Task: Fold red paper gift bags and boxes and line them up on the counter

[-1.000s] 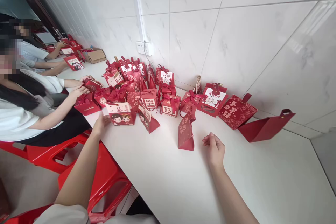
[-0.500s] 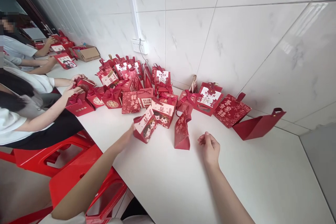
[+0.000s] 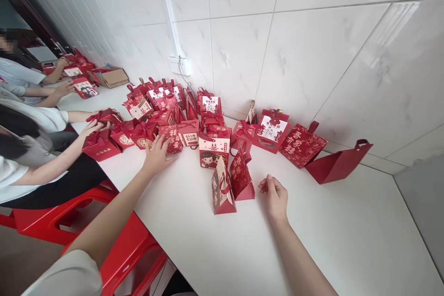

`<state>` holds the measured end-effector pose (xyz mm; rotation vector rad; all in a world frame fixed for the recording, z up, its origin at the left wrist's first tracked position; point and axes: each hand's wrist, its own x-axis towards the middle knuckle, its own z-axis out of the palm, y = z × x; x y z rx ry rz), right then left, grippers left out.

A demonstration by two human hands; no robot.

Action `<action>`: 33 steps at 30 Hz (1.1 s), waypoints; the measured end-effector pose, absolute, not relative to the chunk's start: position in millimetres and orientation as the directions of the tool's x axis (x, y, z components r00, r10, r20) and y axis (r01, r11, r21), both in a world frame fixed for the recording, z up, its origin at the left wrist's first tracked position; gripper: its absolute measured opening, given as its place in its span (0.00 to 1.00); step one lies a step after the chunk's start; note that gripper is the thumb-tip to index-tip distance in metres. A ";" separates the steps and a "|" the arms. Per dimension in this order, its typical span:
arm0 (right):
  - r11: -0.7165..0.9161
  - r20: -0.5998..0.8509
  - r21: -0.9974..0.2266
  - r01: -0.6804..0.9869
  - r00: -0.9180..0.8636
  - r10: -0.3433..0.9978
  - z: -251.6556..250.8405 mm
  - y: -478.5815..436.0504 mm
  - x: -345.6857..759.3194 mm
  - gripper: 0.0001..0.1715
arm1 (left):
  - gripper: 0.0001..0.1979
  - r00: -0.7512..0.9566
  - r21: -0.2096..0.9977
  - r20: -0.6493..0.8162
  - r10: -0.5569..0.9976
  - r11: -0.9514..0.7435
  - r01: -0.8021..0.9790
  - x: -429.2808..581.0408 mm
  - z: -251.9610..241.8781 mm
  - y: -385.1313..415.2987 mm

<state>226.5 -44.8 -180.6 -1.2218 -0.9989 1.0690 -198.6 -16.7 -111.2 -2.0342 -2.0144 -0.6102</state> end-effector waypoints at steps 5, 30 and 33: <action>0.044 0.025 -0.996 -0.081 0.221 0.975 -178.9 -45.1 225.7 0.24 | 0.16 0.136 0.129 0.367 0.920 -0.195 0.972 -240.9 -100.4 3.6; 0.065 0.057 -0.997 -0.034 0.201 0.978 -179.5 -43.8 224.9 0.26 | 0.15 0.109 0.788 0.177 0.978 -0.207 0.579 -143.4 -23.8 -41.9; 0.074 0.067 -0.997 -0.031 0.203 0.977 -180.3 -43.2 225.2 0.26 | 0.14 -0.003 0.806 0.293 0.956 -0.246 0.539 -129.0 -32.7 -37.4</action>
